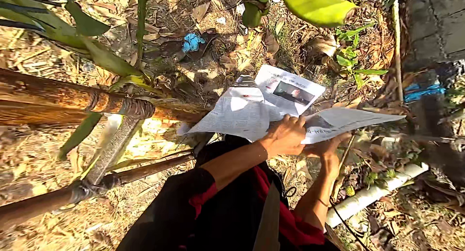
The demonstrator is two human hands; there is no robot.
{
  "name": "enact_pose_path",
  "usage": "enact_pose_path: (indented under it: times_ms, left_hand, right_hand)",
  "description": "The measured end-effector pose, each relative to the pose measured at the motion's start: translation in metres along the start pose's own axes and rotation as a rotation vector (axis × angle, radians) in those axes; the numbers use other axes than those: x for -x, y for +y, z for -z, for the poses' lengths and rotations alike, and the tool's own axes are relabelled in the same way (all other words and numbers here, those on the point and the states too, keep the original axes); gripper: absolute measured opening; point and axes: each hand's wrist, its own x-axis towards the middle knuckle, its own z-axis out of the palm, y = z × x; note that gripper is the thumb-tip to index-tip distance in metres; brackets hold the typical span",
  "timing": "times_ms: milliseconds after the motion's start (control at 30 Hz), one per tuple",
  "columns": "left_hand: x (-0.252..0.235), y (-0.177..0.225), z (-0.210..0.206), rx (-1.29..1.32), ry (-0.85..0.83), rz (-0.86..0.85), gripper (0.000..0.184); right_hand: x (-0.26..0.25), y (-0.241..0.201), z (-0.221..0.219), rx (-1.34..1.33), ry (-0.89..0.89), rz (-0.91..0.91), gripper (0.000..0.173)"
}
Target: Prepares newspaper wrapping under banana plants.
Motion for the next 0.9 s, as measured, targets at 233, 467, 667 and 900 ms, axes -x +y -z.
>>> enact_pose_path:
  times_ms: [233, 467, 667, 900]
  left_hand:
    - [0.038, -0.004, 0.035, -0.138, 0.212, 0.069, 0.032]
    - [0.121, -0.046, 0.058, -0.087, 0.123, 0.508, 0.061]
    - [0.154, -0.110, 0.022, -0.074, 0.066, 0.604, 0.033]
    - [0.156, -0.112, 0.086, -0.165, 0.595, 0.713, 0.027]
  right_hand:
    - [0.055, -0.070, -0.039, 0.660, 0.021, 0.059, 0.072]
    - [0.050, -0.095, -0.058, -0.094, -0.006, 0.413, 0.049]
    - [0.016, -0.116, -0.050, -0.299, 0.016, 0.494, 0.044]
    - [-0.013, -0.094, -0.032, -0.463, -0.027, 0.774, 0.029]
